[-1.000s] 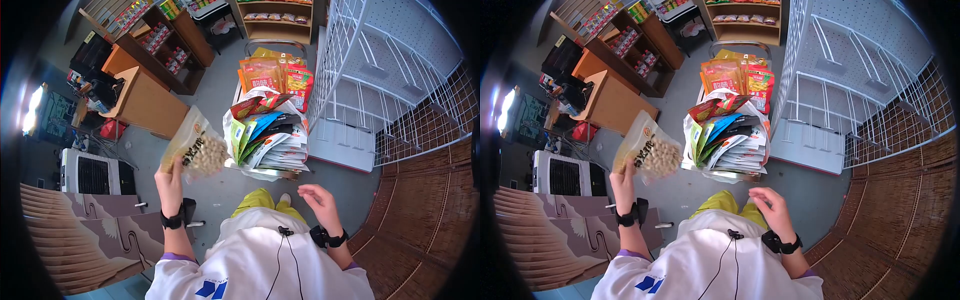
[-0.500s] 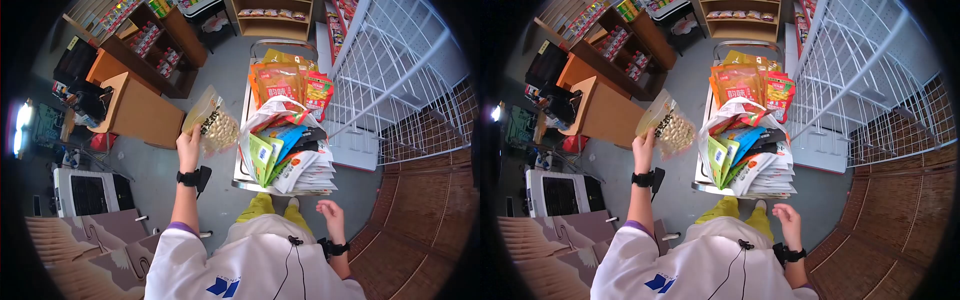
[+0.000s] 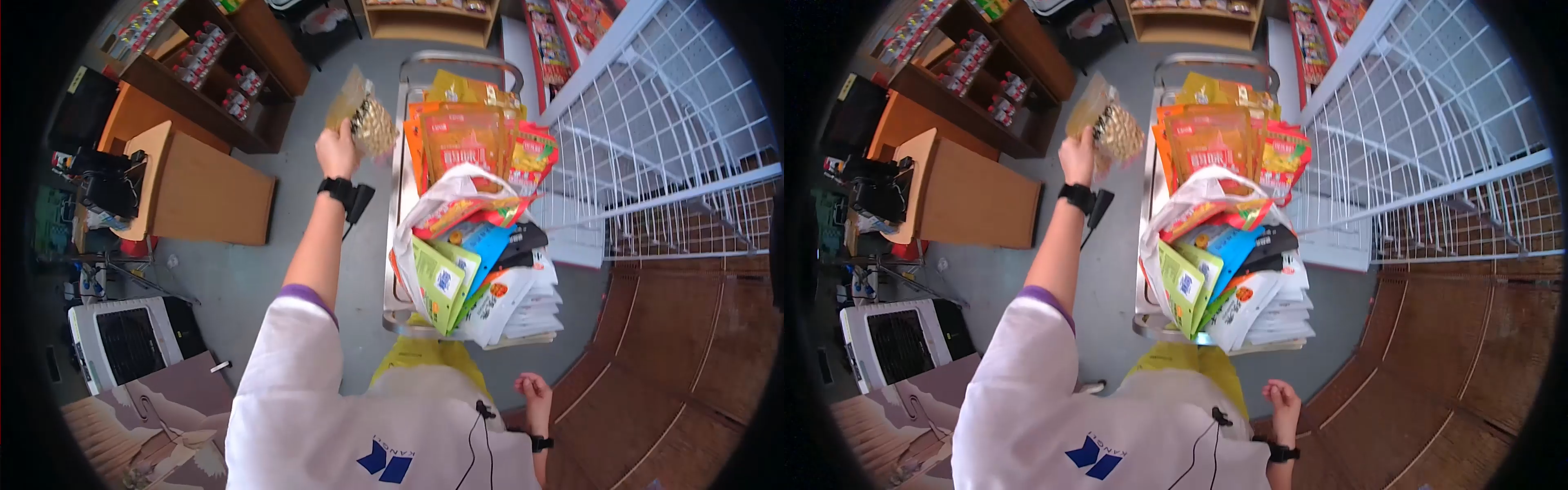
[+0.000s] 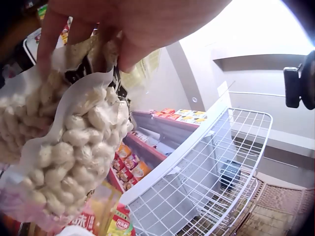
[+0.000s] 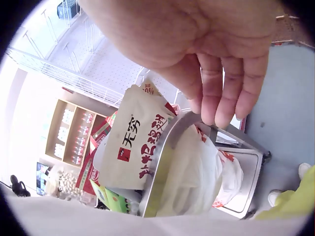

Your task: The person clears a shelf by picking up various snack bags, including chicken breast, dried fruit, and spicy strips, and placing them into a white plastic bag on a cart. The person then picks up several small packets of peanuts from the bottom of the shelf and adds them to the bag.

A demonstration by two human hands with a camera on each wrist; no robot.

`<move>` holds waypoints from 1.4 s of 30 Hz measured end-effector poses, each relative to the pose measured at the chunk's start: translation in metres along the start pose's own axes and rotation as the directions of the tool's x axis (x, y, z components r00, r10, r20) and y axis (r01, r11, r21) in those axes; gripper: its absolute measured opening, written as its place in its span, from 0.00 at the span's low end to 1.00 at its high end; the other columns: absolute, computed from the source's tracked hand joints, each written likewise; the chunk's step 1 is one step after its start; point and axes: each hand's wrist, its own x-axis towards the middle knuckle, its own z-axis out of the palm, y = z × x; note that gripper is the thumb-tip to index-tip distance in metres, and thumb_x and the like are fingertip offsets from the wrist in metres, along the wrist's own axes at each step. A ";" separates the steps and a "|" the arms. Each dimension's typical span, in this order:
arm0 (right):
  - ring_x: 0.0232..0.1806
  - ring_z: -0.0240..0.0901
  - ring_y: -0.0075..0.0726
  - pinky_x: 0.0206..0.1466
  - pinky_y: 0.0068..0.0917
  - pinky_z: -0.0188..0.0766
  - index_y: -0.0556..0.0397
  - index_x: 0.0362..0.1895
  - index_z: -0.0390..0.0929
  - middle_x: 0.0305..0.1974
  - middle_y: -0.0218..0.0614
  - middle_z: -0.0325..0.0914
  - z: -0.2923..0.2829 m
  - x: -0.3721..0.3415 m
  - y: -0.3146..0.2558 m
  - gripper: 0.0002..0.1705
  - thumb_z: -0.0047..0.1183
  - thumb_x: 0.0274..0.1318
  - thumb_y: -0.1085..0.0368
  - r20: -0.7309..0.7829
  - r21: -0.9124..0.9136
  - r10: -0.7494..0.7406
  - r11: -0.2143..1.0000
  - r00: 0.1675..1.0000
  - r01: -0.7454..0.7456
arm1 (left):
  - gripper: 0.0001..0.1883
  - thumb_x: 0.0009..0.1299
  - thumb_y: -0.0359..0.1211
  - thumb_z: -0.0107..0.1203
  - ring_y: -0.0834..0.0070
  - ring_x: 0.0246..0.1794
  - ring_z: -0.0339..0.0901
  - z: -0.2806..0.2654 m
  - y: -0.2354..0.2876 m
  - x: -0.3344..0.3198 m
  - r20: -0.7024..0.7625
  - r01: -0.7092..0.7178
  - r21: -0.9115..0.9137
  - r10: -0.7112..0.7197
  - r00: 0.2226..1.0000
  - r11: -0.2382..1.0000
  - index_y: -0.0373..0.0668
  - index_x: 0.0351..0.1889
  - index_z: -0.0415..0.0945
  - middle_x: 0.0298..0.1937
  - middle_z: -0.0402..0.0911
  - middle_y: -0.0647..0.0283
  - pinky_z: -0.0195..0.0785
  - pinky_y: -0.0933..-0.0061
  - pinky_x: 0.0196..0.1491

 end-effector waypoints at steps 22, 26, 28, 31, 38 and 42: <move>0.36 0.74 0.25 0.45 0.23 0.72 0.57 0.45 0.78 0.35 0.31 0.79 0.000 -0.011 0.026 0.09 0.47 0.67 0.68 -0.147 0.107 0.091 0.991 0.985 -0.076 | 0.16 0.72 0.39 0.54 0.68 0.25 0.77 -0.045 -0.006 -0.080 0.295 -0.036 -0.144 0.078 0.952 0.989 0.33 0.40 0.80 0.25 0.80 0.53 0.67 0.67 0.32; 0.36 0.75 0.25 0.44 0.23 0.72 0.57 0.45 0.78 0.35 0.32 0.79 -0.001 -0.006 0.030 0.09 0.47 0.67 0.68 -0.147 0.110 0.107 0.990 0.983 -0.091 | 0.16 0.72 0.39 0.54 0.78 0.24 0.70 -0.059 0.036 -0.064 0.252 -0.126 -0.269 0.196 0.948 0.955 0.33 0.42 0.79 0.23 0.77 0.60 0.64 0.73 0.30; 0.36 0.75 0.25 0.44 0.24 0.72 0.57 0.45 0.78 0.35 0.32 0.79 -0.002 -0.006 0.037 0.09 0.46 0.67 0.68 -0.146 0.131 0.101 0.988 0.984 -0.082 | 0.15 0.72 0.38 0.54 0.81 0.25 0.68 -0.061 0.057 -0.045 0.258 -0.116 -0.310 0.201 0.945 0.944 0.33 0.42 0.79 0.23 0.76 0.64 0.63 0.75 0.30; 0.36 0.75 0.25 0.44 0.24 0.73 0.57 0.45 0.78 0.35 0.32 0.79 -0.004 -0.009 0.045 0.09 0.46 0.68 0.68 -0.156 0.147 0.116 0.985 0.981 -0.093 | 0.15 0.72 0.38 0.54 0.81 0.25 0.70 -0.051 0.084 -0.010 0.181 -0.280 -0.369 0.364 0.914 0.886 0.34 0.43 0.79 0.24 0.77 0.62 0.65 0.75 0.31; 0.36 0.75 0.26 0.43 0.24 0.73 0.56 0.45 0.78 0.35 0.31 0.78 -0.014 -0.011 0.075 0.10 0.47 0.68 0.65 -0.218 0.177 0.182 0.974 0.959 -0.144 | 0.15 0.71 0.38 0.55 0.77 0.28 0.77 -0.022 0.131 0.031 0.093 -0.349 -0.312 0.394 0.914 0.884 0.35 0.44 0.79 0.28 0.82 0.56 0.68 0.74 0.35; 0.36 0.75 0.26 0.41 0.23 0.74 0.56 0.45 0.77 0.36 0.31 0.78 -0.013 -0.029 0.074 0.11 0.47 0.68 0.63 -0.246 0.269 0.240 0.948 0.939 -0.172 | 0.17 0.70 0.41 0.56 0.76 0.29 0.78 -0.018 0.103 0.018 0.117 -0.256 -0.268 0.295 0.948 0.929 0.34 0.44 0.79 0.29 0.83 0.54 0.69 0.73 0.37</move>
